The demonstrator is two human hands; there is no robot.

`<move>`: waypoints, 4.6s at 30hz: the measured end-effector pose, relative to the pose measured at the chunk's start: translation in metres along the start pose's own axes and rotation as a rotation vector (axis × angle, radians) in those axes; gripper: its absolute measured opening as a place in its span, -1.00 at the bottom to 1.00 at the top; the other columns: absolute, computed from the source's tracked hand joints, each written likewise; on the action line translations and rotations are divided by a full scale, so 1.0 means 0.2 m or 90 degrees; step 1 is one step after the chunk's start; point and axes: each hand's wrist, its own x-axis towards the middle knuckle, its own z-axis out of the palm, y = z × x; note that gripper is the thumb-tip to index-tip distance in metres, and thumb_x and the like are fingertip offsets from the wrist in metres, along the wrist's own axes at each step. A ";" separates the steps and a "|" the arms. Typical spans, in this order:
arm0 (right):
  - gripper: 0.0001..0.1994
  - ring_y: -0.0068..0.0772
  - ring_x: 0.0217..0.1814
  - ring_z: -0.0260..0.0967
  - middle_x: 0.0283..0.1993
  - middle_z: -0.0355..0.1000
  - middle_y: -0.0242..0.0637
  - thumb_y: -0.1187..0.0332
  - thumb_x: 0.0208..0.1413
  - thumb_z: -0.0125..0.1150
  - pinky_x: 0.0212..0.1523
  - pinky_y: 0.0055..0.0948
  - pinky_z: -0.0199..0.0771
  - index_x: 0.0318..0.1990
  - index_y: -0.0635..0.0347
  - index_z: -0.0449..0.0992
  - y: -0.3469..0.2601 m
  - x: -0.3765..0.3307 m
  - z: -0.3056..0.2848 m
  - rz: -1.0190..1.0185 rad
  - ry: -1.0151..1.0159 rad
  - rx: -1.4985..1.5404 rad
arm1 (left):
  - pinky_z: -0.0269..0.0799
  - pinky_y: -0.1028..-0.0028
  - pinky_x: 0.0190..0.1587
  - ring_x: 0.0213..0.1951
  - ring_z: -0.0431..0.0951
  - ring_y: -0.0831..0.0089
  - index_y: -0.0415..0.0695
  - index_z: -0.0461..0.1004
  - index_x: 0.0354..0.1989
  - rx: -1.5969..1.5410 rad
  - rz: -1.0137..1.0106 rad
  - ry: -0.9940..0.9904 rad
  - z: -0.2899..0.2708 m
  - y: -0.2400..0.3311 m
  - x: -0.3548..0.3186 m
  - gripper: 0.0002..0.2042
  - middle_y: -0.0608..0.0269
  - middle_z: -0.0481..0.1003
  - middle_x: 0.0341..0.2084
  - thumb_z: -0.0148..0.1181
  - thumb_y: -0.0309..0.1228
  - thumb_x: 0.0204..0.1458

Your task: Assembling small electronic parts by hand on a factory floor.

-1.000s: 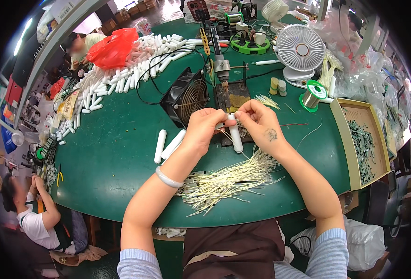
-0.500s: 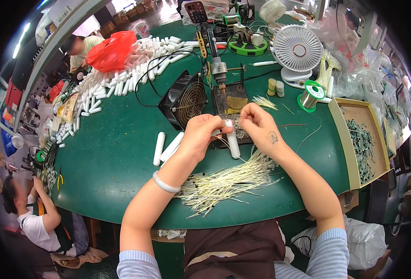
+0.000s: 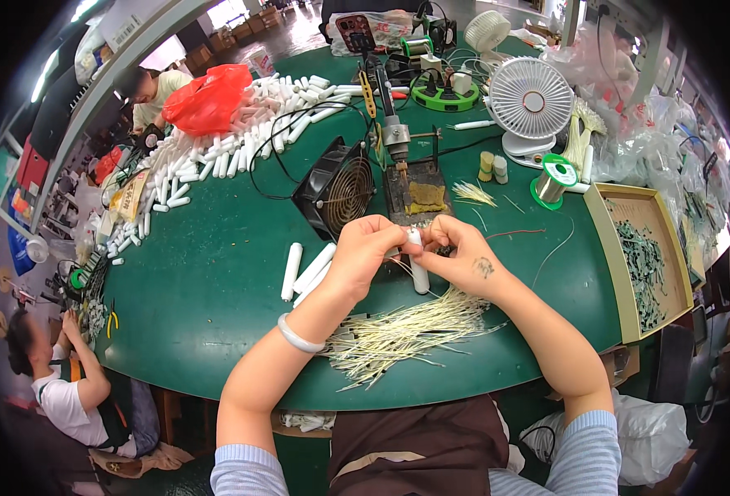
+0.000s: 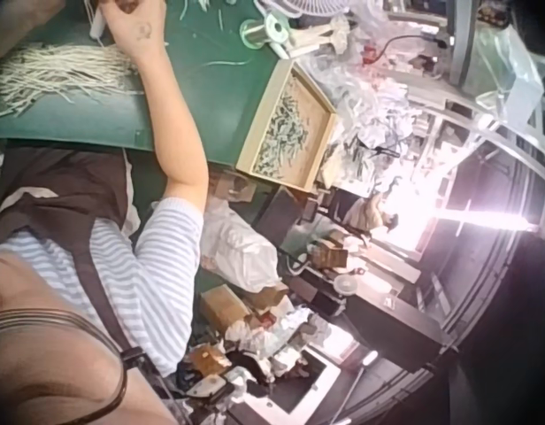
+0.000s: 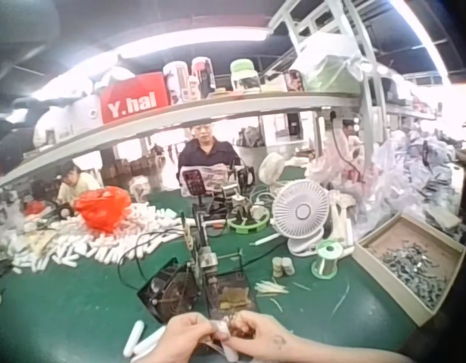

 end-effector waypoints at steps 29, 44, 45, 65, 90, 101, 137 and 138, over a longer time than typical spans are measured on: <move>-0.65 -0.58 -0.30 0.32 -0.23 0.49 -0.23 0.54 0.03 0.28 -0.25 -0.52 0.40 -0.46 0.20 0.11 -0.05 -0.03 -0.02 -0.074 0.022 -0.189 | 0.40 0.55 -0.21 -0.29 0.54 0.57 -0.10 0.51 -0.25 -0.062 -0.106 -0.056 -0.09 -0.02 0.01 -0.91 0.37 0.55 -0.38 0.20 -0.39 0.12; -0.69 -0.65 -0.06 0.31 -0.07 0.51 -0.15 0.57 0.22 0.12 0.02 -0.52 0.38 -0.41 0.13 0.08 -0.03 0.00 -0.05 0.095 -0.106 0.137 | 0.34 0.64 -0.30 -0.33 0.51 0.66 -0.11 0.50 -0.31 -0.103 -0.098 -0.143 -0.11 -0.03 0.04 -0.93 0.35 0.57 -0.37 0.13 -0.42 0.13; -0.70 -0.66 -0.07 0.30 -0.10 0.50 -0.21 0.57 0.22 0.12 0.01 -0.54 0.38 -0.40 0.13 0.09 -0.03 0.00 -0.05 0.099 -0.110 0.146 | 0.34 0.64 -0.30 -0.33 0.51 0.66 -0.11 0.50 -0.31 -0.103 -0.098 -0.142 -0.11 -0.03 0.04 -0.93 0.35 0.57 -0.37 0.13 -0.42 0.13; -0.84 -0.57 -0.38 0.15 -0.38 0.25 -0.38 0.37 0.23 0.03 -0.34 -0.53 0.21 -0.30 0.23 0.22 -0.09 0.04 -0.06 -0.011 0.055 -0.145 | 0.46 0.61 -0.35 -0.41 0.58 0.59 -0.21 0.47 -0.34 -0.120 -0.095 0.017 -0.01 -0.04 0.05 -0.91 0.15 0.63 -0.32 0.07 -0.47 0.13; -0.92 -0.63 -0.52 0.13 -0.42 0.28 -0.38 0.50 0.11 0.24 -0.49 -0.57 0.18 -0.30 0.31 0.49 -0.08 0.09 0.01 -0.173 0.160 -0.251 | 0.41 0.63 -0.36 -0.41 0.60 0.57 -0.18 0.46 -0.36 -0.130 -0.065 0.063 0.00 -0.05 0.11 -0.90 0.20 0.61 -0.47 0.15 -0.42 0.08; -0.91 -0.65 -0.49 0.15 -0.40 0.32 -0.38 0.50 0.11 0.26 -0.47 -0.59 0.20 -0.30 0.33 0.50 -0.08 0.09 0.02 -0.142 0.176 -0.223 | 0.40 0.62 -0.35 -0.39 0.61 0.55 -0.17 0.46 -0.38 -0.125 -0.046 0.061 0.01 -0.04 0.11 -0.91 0.22 0.61 -0.47 0.14 -0.42 0.09; -0.88 -0.81 -0.52 -0.02 -0.57 0.14 -0.66 0.44 0.07 0.13 -0.45 -0.66 0.02 -0.32 0.29 0.53 -0.20 -0.04 -0.16 -0.041 0.092 -0.101 | 0.50 0.57 -0.38 -0.40 0.65 0.41 -0.27 0.36 -0.39 -0.059 0.421 0.049 0.13 0.22 -0.48 -0.95 -0.24 0.53 -0.11 0.04 -0.59 0.11; -0.88 -0.81 -0.52 -0.02 -0.57 0.14 -0.66 0.44 0.07 0.13 -0.45 -0.66 0.02 -0.32 0.29 0.53 -0.19 -0.04 -0.15 -0.043 0.087 -0.099 | 0.50 0.57 -0.39 -0.39 0.65 0.41 -0.27 0.35 -0.40 -0.059 0.459 0.070 0.11 0.22 -0.51 -0.95 -0.24 0.52 -0.11 0.03 -0.60 0.10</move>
